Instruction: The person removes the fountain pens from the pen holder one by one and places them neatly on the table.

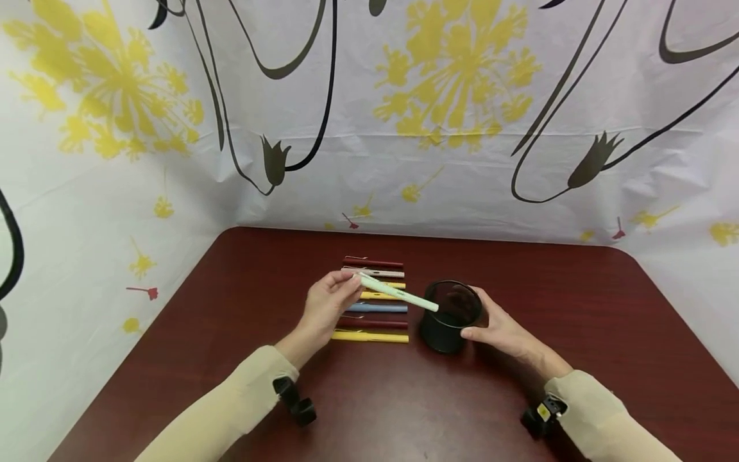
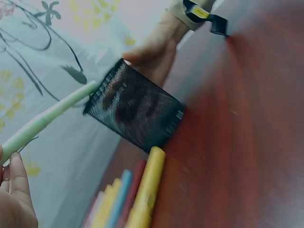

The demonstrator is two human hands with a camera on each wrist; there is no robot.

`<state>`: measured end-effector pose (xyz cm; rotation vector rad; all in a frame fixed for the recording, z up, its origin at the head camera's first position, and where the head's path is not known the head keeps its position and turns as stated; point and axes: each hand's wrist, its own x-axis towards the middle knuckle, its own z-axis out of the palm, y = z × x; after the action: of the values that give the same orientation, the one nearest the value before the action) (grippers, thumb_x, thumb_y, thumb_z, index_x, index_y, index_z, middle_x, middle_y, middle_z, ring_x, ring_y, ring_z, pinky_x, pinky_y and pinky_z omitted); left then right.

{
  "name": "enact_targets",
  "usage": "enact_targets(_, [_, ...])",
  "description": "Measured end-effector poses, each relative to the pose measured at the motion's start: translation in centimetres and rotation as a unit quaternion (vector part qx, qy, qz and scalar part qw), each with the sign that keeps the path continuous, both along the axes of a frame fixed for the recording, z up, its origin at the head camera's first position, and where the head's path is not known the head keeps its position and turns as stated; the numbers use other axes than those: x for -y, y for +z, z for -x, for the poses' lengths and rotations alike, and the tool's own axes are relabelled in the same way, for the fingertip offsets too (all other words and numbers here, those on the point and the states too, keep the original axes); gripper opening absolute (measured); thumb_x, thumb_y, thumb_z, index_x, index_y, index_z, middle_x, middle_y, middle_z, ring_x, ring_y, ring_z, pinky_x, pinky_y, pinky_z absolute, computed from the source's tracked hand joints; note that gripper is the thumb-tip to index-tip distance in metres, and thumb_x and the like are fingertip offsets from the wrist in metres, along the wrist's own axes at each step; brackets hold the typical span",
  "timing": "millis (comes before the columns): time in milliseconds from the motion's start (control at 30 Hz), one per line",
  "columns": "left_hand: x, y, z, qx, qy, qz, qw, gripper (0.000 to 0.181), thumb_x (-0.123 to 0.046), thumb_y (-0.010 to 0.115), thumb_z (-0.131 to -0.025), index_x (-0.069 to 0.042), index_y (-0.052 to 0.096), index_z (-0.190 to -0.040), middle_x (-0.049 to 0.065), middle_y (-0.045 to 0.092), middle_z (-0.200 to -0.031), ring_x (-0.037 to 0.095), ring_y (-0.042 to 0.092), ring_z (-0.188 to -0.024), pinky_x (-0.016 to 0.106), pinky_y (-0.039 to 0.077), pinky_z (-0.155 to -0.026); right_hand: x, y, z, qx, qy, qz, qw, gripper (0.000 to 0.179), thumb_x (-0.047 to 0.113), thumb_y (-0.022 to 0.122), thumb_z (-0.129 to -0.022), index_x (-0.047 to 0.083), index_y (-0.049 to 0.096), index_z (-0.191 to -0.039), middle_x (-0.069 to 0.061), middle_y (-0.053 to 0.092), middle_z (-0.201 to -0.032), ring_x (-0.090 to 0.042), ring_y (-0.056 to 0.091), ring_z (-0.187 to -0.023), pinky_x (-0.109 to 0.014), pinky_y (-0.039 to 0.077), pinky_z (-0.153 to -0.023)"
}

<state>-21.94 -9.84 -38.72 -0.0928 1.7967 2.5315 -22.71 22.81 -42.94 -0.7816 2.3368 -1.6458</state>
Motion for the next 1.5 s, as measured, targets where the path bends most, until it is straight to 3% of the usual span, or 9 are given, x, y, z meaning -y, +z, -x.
enact_targets(233, [3.3, -2.1, -1.7, 0.043, 0.006, 0.004, 0.999, 0.013, -0.003, 0.058, -0.092, -0.001, 0.057, -0.105, 0.0, 0.066, -0.089, 0.007, 0.066, -0.082, 0.021, 0.054, -0.079, -0.2, 0.4, 0.2, -0.004, 0.002, -0.001, 1.0, 0.072, 0.003, 0.067, -0.084, 0.004, 0.025, -0.143, -0.023, 0.038, -0.137, -0.01, 0.05, -0.115, -0.02, 0.044, -0.086])
enact_targets(433, [4.2, -3.5, -2.7, 0.068, -0.019, 0.038, 0.9967, 0.017, -0.003, 0.06, -0.091, 0.002, 0.057, -0.108, 0.002, 0.066, -0.093, 0.01, 0.066, -0.084, 0.026, 0.053, -0.083, -0.2, 0.6, 0.3, -0.002, 0.004, 0.001, 1.0, 0.072, 0.003, 0.066, -0.085, 0.003, 0.024, -0.143, -0.024, 0.036, -0.138, -0.009, 0.05, -0.114, -0.02, 0.045, -0.084])
enact_targets(733, [4.4, -4.9, -3.5, 0.067, -0.05, 0.051, 0.9952, 0.011, -0.001, 0.064, -0.087, -0.003, 0.06, -0.098, 0.0, 0.068, -0.088, 0.008, 0.067, -0.083, 0.026, 0.054, -0.082, -0.1, 0.6, 0.5, 0.002, 0.007, 0.011, 0.9999, 0.072, 0.002, 0.066, -0.085, 0.002, 0.023, -0.143, -0.024, 0.035, -0.138, -0.009, 0.05, -0.115, -0.018, 0.046, -0.084])
enact_targets(1000, [5.4, -6.1, -3.8, 0.033, -0.08, 0.149, 0.9851, 0.024, -0.009, 0.071, -0.084, 0.004, 0.06, -0.101, 0.005, 0.071, -0.089, 0.011, 0.069, -0.084, 0.029, 0.055, -0.08, 0.0, 0.5, 0.5, 0.005, 0.011, 0.011, 0.9999, 0.072, 0.002, 0.066, -0.085, 0.002, 0.023, -0.143, -0.024, 0.036, -0.138, -0.009, 0.05, -0.116, -0.018, 0.045, -0.085])
enact_targets(1100, [5.9, -6.3, -3.7, -0.007, -0.088, 0.236, 0.9677, 0.025, -0.013, 0.074, -0.081, 0.004, 0.064, -0.097, 0.009, 0.071, -0.088, 0.011, 0.069, -0.078, 0.026, 0.056, -0.074, 0.1, 0.4, 0.4, 0.004, 0.01, 0.008, 0.9999, 0.072, 0.003, 0.066, -0.085, 0.003, 0.023, -0.143, -0.024, 0.036, -0.138, -0.009, 0.05, -0.116, -0.019, 0.044, -0.086])
enact_targets(1167, [6.3, -6.4, -3.6, -0.043, -0.092, 0.308, 0.946, 0.023, -0.015, 0.076, -0.079, 0.001, 0.067, -0.092, 0.009, 0.071, -0.085, 0.009, 0.068, -0.074, 0.023, 0.055, -0.068, 0.1, 0.4, 0.4, 0.005, 0.01, 0.008, 0.9999, 0.072, 0.002, 0.066, -0.085, 0.003, 0.023, -0.143, -0.024, 0.035, -0.138, -0.008, 0.049, -0.116, -0.019, 0.044, -0.086])
enact_targets(1267, [6.9, -6.4, -3.5, -0.099, -0.092, 0.399, 0.907, 0.018, -0.019, 0.078, -0.077, -0.005, 0.07, -0.085, 0.006, 0.071, -0.081, 0.007, 0.067, -0.068, 0.021, 0.053, -0.061, 0.1, 0.3, 0.4, 0.008, 0.009, 0.008, 0.9999, 0.072, 0.002, 0.066, -0.085, 0.003, 0.023, -0.143, -0.023, 0.035, -0.139, -0.008, 0.049, -0.116, -0.018, 0.045, -0.085])
enact_targets(1367, [7.4, -6.3, -3.3, -0.134, -0.094, 0.453, 0.8764, 0.015, -0.023, 0.079, -0.077, -0.012, 0.071, -0.083, 0.001, 0.071, -0.078, 0.004, 0.065, -0.065, 0.019, 0.052, -0.059, 0.1, 0.1, 0.3, 0.011, 0.01, 0.01, 0.9998, 0.072, 0.002, 0.066, -0.085, 0.002, 0.023, -0.143, -0.023, 0.034, -0.139, -0.008, 0.05, -0.115, -0.019, 0.046, -0.083])
enact_targets(1500, [7.8, -6.3, -3.2, -0.153, -0.106, 0.489, 0.8521, 0.014, -0.027, 0.078, -0.077, -0.017, 0.071, -0.082, -0.006, 0.068, -0.073, 0.001, 0.059, -0.061, 0.019, 0.049, -0.056, 0.2, 0.0, 0.2, 0.015, 0.011, 0.013, 0.9997, 0.072, 0.002, 0.066, -0.085, 0.002, 0.023, -0.143, -0.024, 0.034, -0.138, -0.009, 0.05, -0.115, -0.019, 0.047, -0.082])
